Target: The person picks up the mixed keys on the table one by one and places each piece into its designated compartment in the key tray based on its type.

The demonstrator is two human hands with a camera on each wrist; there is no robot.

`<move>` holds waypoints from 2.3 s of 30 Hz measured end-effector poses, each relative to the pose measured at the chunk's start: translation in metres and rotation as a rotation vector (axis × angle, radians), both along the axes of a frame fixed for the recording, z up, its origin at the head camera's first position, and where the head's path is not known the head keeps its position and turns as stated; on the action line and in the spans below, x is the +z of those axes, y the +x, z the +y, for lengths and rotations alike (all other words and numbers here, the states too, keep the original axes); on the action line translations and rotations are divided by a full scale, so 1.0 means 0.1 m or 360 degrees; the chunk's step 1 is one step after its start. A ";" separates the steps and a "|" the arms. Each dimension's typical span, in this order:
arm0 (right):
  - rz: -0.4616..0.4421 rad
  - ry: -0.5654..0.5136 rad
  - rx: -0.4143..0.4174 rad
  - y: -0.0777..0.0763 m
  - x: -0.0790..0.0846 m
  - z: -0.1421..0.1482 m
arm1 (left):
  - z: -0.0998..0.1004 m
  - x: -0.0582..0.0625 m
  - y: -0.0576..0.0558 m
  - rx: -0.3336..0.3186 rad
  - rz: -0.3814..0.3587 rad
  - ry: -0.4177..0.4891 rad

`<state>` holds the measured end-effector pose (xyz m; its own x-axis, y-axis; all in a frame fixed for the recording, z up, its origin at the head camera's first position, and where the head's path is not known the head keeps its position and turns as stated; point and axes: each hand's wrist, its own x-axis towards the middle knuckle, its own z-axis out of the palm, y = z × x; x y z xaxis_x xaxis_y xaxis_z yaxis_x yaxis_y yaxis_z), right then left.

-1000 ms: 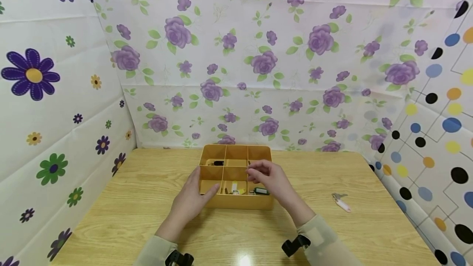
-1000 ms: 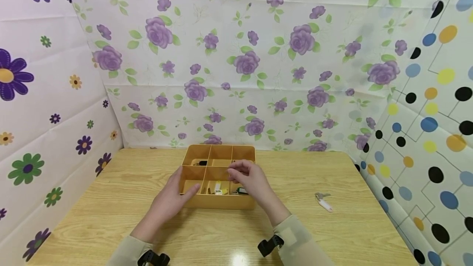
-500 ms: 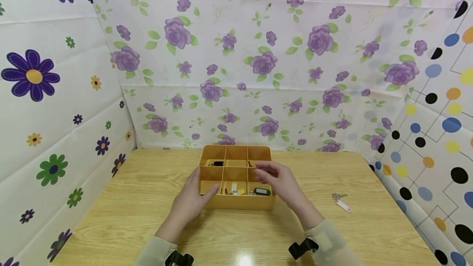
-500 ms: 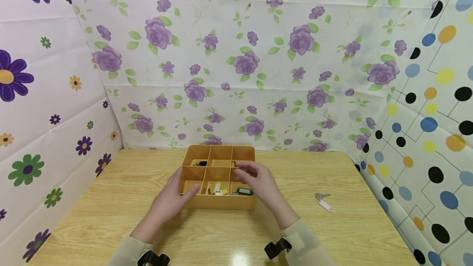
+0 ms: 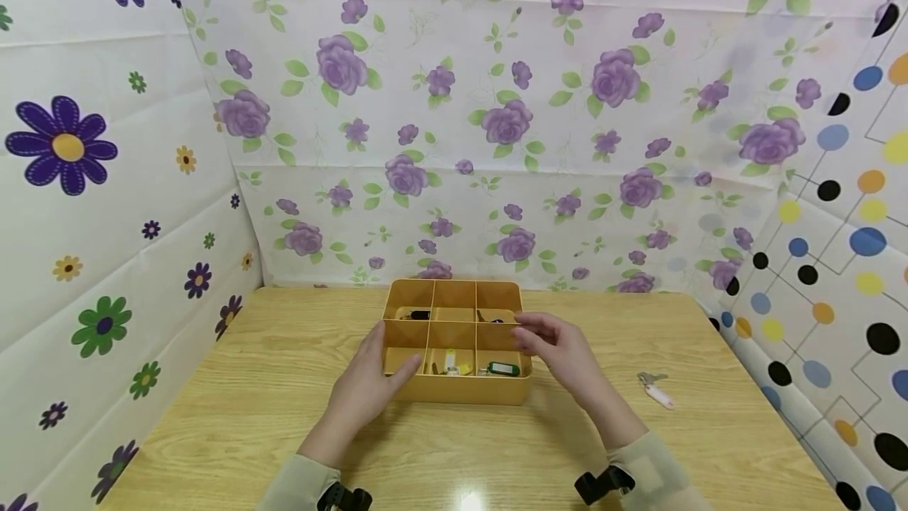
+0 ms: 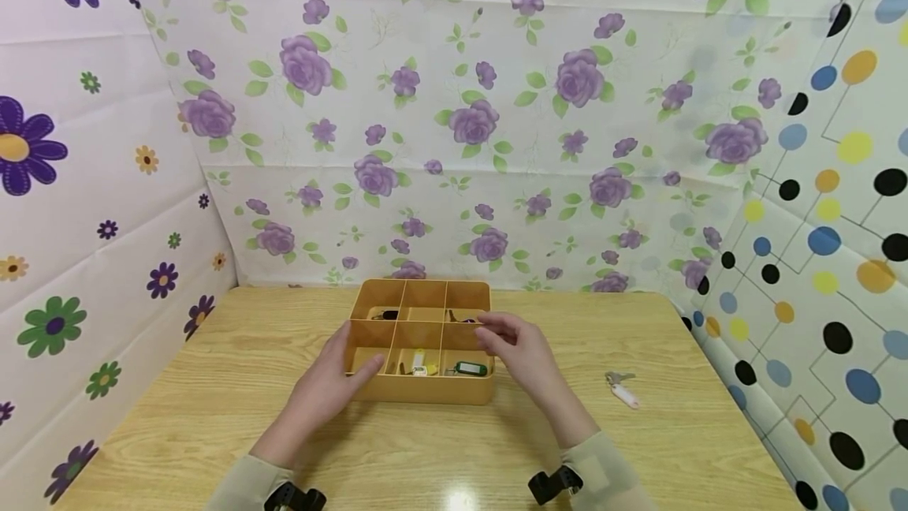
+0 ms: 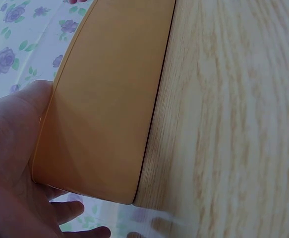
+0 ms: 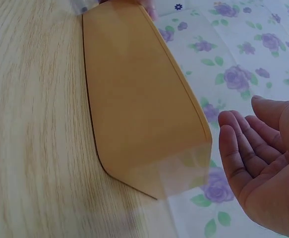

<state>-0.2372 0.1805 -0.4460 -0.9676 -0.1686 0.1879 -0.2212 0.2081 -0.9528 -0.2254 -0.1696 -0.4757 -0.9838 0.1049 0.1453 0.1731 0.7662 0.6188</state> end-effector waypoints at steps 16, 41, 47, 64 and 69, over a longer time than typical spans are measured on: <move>-0.0007 -0.0001 -0.0145 0.06 -0.05 0.37 | 0.01 -0.01 -0.02 0.0001 -0.0027 0.0004; 0.0033 0.0145 -0.0378 0.16 -0.03 0.91 | 0.01 0.00 0.00 0.0005 -0.0001 -0.0001; 0.0023 0.0205 -0.0442 0.18 -0.02 1.02 | 0.01 -0.01 0.00 -0.0005 -0.0004 -0.0010; 0.0022 0.0404 -0.0561 0.26 -0.12 1.46 | 0.01 -0.01 -0.01 -0.0001 -0.0026 -0.0011; 0.0011 0.0423 -0.0598 0.27 -0.16 1.58 | 0.01 -0.02 -0.03 -0.0007 -0.0033 -0.0010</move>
